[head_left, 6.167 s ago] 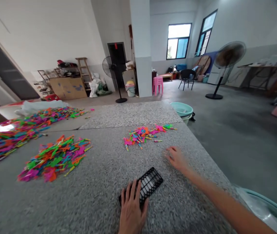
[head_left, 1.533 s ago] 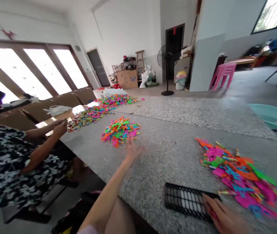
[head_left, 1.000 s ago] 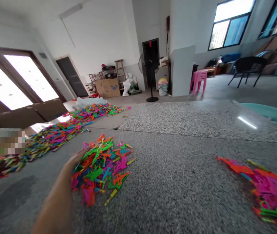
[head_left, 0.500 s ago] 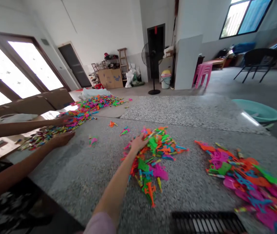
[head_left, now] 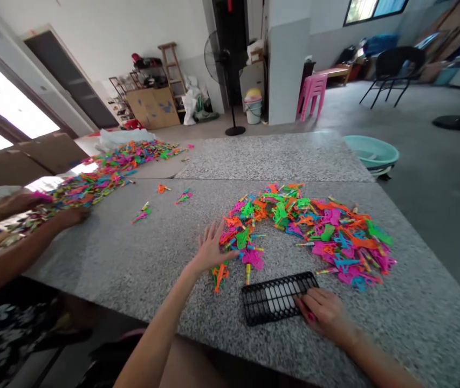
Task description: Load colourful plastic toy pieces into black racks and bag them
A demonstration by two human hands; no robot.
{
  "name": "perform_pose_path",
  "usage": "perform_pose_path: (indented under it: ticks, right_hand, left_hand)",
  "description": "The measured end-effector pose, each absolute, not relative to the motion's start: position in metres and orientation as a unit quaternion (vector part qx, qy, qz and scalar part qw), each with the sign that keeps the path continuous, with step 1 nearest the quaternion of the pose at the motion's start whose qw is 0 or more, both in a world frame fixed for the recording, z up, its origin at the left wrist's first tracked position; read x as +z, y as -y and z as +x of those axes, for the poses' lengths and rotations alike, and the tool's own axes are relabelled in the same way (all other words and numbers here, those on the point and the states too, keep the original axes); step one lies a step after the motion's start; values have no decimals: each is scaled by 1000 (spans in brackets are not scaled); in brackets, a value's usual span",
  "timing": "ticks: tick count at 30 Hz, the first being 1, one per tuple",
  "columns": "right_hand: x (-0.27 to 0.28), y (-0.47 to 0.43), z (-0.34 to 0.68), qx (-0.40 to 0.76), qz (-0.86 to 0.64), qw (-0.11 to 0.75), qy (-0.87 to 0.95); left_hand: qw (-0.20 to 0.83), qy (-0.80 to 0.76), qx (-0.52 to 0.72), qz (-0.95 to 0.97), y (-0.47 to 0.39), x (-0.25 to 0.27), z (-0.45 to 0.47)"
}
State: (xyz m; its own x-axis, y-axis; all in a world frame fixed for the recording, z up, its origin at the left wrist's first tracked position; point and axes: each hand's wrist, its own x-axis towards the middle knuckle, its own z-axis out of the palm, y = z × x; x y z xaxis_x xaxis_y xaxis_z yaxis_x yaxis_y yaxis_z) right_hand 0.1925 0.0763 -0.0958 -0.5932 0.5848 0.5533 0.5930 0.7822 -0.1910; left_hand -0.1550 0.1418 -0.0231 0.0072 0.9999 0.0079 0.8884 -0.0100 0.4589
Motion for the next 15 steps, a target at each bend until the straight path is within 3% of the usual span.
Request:
perform_pose_path:
  ticks: [4,9,15]
  right_hand:
    - [-97,-77,192,-5,-328,309,893]
    - [-101,-78,190,-17,-326,325,887]
    - [-109,-75,194,-18,-312,371,875]
  left_hand:
    - [142,-744,159,633,-93,-65,-151]
    - [154,-719,171,656,-144,-76,-93]
    - [249,-636,165,712,-186,-63,-48]
